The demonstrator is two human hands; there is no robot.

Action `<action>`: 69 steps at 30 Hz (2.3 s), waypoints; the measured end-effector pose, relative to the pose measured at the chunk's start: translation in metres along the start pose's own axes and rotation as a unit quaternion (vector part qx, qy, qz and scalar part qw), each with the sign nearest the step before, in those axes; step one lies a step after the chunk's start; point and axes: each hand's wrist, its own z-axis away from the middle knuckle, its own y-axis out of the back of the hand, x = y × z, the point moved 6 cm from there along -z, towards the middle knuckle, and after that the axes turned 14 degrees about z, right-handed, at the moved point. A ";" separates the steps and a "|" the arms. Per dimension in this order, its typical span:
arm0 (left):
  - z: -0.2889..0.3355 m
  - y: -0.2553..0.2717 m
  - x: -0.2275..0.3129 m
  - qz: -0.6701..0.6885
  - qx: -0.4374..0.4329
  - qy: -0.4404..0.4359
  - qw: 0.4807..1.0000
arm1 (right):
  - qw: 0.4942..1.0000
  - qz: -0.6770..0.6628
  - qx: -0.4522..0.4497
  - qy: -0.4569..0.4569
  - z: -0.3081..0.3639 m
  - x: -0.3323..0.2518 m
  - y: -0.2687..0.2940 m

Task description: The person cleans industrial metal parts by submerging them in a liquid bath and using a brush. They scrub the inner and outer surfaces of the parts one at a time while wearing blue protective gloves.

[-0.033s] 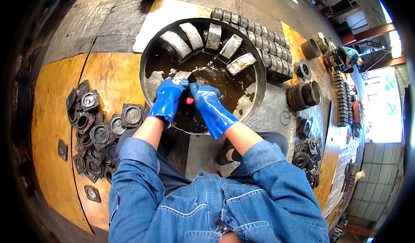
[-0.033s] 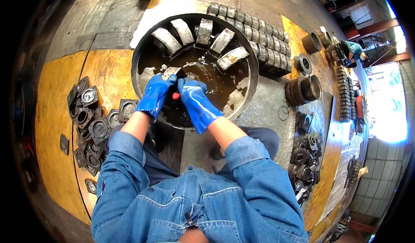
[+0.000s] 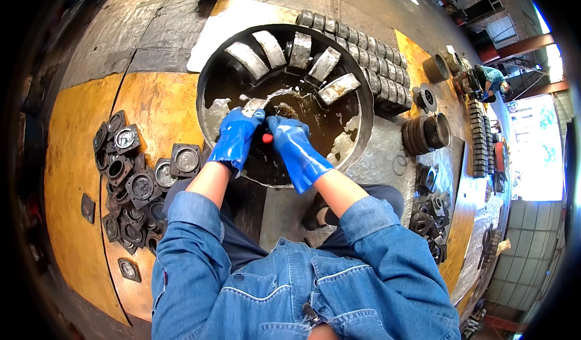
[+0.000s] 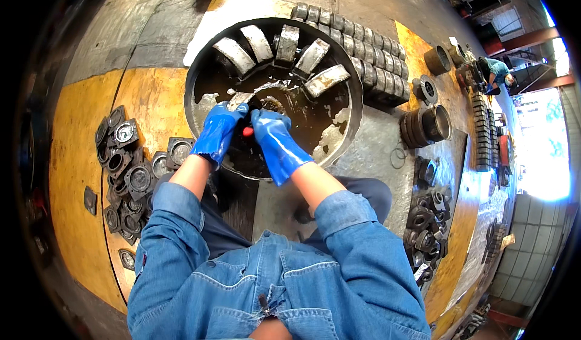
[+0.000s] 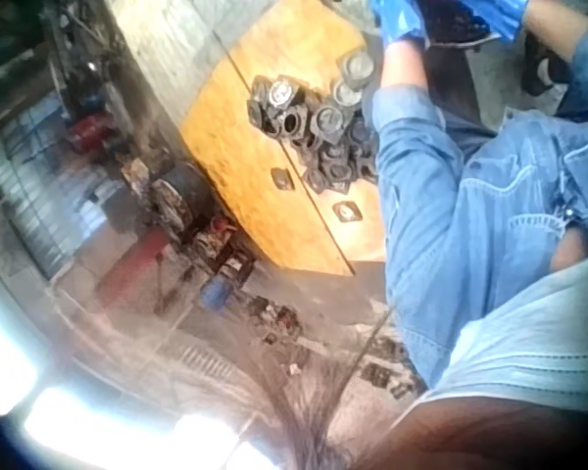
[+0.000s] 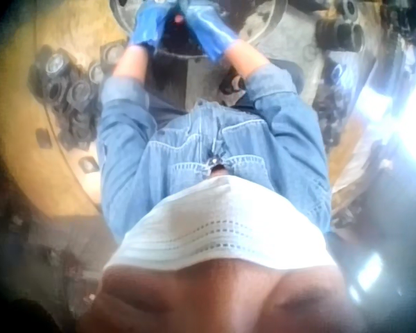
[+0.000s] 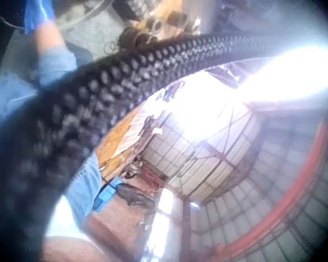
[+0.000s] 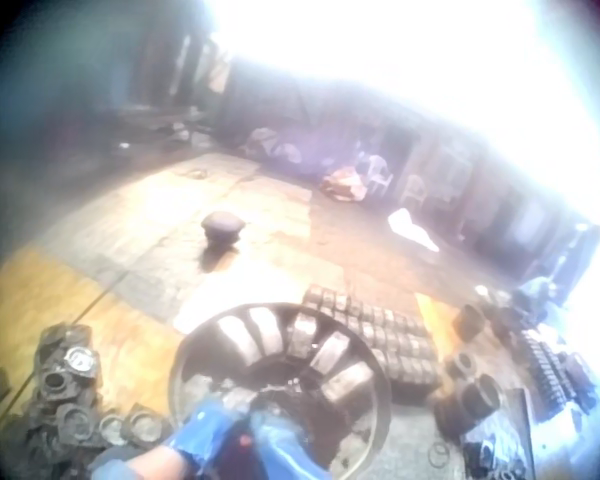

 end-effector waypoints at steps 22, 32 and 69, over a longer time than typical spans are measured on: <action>-0.013 -0.007 -0.013 0.001 -0.023 0.020 1.000 | 0.994 -0.102 -0.029 -0.033 -0.011 -0.005 -0.026; -0.008 -0.005 -0.009 0.060 -0.031 -0.013 0.998 | 0.692 -0.663 0.226 -0.175 -0.001 0.081 -0.053; 0.056 -0.061 0.051 -0.359 -0.137 -0.240 0.892 | 0.446 -0.850 0.031 -0.279 0.060 0.108 -0.115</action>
